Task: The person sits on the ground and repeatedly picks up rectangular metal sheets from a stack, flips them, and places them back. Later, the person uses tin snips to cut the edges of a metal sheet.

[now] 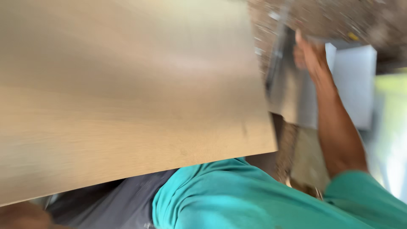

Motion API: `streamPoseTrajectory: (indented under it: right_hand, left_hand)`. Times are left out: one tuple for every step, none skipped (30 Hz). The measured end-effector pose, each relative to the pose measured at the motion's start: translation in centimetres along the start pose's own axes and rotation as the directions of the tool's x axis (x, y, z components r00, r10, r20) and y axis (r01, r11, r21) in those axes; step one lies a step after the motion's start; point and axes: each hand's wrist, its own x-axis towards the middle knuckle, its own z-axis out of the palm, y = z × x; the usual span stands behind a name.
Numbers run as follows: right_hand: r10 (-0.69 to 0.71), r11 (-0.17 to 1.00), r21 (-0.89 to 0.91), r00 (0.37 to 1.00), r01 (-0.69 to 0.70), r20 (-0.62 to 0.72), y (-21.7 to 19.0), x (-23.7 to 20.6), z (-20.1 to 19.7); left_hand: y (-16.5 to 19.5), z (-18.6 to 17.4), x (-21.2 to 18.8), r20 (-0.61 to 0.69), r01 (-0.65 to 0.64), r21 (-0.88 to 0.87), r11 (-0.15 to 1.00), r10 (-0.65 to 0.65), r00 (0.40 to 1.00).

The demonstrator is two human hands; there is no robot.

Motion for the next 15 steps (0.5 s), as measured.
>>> streamPoseTrajectory:
  right_hand:
    - [0.07,0.985,-0.162,0.997,-0.066,0.019,0.7,-0.6,1.1]
    - [0.114,0.96,-0.269,0.987,-0.08,0.113,1.3,-1.0,2.9]
    - [0.227,0.919,-0.369,0.953,-0.142,0.199,2.1,-1.5,4.7]
    - [0.332,0.871,-0.409,0.94,-0.271,0.084,2.6,-1.4,6.5]
    - [0.082,0.912,0.357,0.943,-0.202,0.322,3.4,-1.8,7.9]
    - [0.03,0.989,-0.147,0.956,0.014,0.292,3.7,-1.4,8.7]
    - [-0.012,0.944,-0.317,0.966,0.096,0.258,4.1,-1.2,9.6]
    - [-0.066,0.862,-0.479,0.974,0.164,0.216,4.1,-0.9,9.8]
    - [-0.092,0.895,-0.415,0.978,0.163,0.185,4.1,-0.7,9.7]
    - [-0.115,0.922,-0.351,0.982,0.162,0.151,4.0,-0.6,9.4]
    - [-0.079,0.896,-0.424,0.988,0.128,0.13,4.1,-0.3,8.6]
    - [-0.047,0.865,-0.494,0.993,0.093,0.104,4.2,0.0,7.9]
    - [-0.038,0.85,-0.52,0.994,0.087,0.104,4.1,0.0,7.0]
    - [-0.04,0.858,-0.505,0.992,0.097,0.122,3.9,-0.3,6.4]
    - [-0.041,0.863,-0.495,0.989,0.105,0.139,3.3,-0.8,5.2]
  left_hand:
    - [0.8,-2.8,0.4,-0.074,-0.018,0.012,1.0,0.019,0.997]
    - [1.8,-5.5,0.6,-0.144,-0.042,0.028,0.999,0.046,0.988]
    - [2.6,-7.9,1.1,-0.204,-0.065,0.04,0.997,0.072,0.976]
    - [3.4,-9.9,1.4,-0.255,-0.088,0.048,0.995,0.097,0.962]
    - [4.0,-11.4,1.8,-0.297,-0.105,0.048,0.993,0.115,0.948]
    - [4.4,-12.5,2.5,-0.317,-0.122,0.051,0.991,0.131,0.939]
    - [4.6,-13.1,3.4,-0.329,-0.134,0.042,0.99,0.141,0.934]
    - [4.6,-13.3,4.2,-0.331,-0.14,0.036,0.989,0.144,0.933]
    - [4.5,-13.2,5.3,-0.354,-0.153,0.029,0.988,0.153,0.922]
    - [4.4,-13.0,6.2,-0.379,-0.156,0.027,0.987,0.154,0.913]
    - [4.0,-12.5,7.2,-0.447,-0.152,0.054,0.987,0.16,0.88]
    - [3.9,-12.1,8.2,-0.513,-0.146,0.079,0.986,0.166,0.842]
    - [3.9,-11.9,8.8,-0.572,-0.137,0.105,0.985,0.173,0.802]
    - [3.8,-11.7,9.4,-0.597,-0.123,0.142,0.982,0.185,0.781]
    - [3.5,-11.6,9.7,-0.618,-0.106,0.173,0.979,0.192,0.762]
